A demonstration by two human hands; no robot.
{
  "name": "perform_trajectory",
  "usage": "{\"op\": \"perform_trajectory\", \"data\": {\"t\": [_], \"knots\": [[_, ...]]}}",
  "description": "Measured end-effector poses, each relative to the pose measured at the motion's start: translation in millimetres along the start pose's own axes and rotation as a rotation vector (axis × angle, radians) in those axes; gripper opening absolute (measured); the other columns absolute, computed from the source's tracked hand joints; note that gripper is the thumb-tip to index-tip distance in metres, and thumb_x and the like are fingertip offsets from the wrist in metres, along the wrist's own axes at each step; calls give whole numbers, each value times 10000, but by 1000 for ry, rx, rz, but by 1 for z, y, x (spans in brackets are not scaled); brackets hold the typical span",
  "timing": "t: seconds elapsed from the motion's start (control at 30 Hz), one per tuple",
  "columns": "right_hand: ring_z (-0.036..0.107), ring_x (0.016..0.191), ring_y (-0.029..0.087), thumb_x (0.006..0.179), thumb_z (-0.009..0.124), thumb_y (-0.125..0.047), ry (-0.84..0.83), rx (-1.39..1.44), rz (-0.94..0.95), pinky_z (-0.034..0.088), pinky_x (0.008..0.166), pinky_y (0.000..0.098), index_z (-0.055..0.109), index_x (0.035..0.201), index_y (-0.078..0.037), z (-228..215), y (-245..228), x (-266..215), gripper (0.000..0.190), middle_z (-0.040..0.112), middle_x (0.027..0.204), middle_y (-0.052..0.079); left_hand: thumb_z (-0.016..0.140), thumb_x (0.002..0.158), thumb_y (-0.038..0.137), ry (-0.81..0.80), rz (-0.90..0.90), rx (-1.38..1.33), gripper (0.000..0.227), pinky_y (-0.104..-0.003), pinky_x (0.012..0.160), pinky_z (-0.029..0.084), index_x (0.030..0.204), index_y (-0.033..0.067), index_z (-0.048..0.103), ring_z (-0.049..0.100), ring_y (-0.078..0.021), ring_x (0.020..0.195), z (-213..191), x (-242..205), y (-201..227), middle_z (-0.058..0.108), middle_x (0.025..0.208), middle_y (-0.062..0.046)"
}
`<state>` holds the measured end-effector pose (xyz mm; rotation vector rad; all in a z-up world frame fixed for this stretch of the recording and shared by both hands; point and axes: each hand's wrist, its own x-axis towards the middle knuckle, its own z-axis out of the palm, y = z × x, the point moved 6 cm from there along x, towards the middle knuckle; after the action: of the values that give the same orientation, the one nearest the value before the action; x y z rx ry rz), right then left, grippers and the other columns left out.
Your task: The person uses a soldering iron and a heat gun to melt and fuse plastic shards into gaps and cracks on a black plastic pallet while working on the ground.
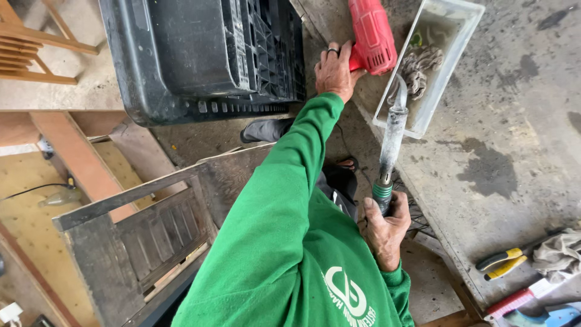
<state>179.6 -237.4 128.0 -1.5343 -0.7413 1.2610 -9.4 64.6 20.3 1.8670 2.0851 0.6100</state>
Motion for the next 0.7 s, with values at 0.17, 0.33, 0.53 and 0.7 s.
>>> {"op": "perform_trajectory", "data": {"t": [0.17,0.33,0.53,0.7], "knots": [[550,675,72,879,813,-184,22,73,50,476,602,242,578,1072,-18,14,-2,7,346,615,825,7,873,727,380,-27,-14,-26,775,-543,1012,427,1384,165,522,502,-347,1235,-3,1,0,528,1315,-110],[570,762,60,925,810,-177,65,18,-130,493,684,229,590,1098,-9,28,-9,12,326,629,909,5,868,729,385,-38,-20,-39,756,-553,998,424,1372,180,527,503,-354,1240,-4,1,-2,530,1315,-113],[568,732,68,951,794,-180,192,73,-153,482,669,228,582,1073,-9,59,-3,16,298,636,867,19,839,776,419,-112,-32,-7,779,-568,1028,408,1423,199,466,495,-339,1259,-2,3,-2,516,1309,-108],[578,689,75,955,775,-185,301,117,-115,478,624,234,562,1052,-23,83,4,12,285,624,834,13,841,721,438,-168,-6,-105,889,-575,1027,396,1452,148,426,484,-372,1222,-16,7,4,496,1320,-157]]}}
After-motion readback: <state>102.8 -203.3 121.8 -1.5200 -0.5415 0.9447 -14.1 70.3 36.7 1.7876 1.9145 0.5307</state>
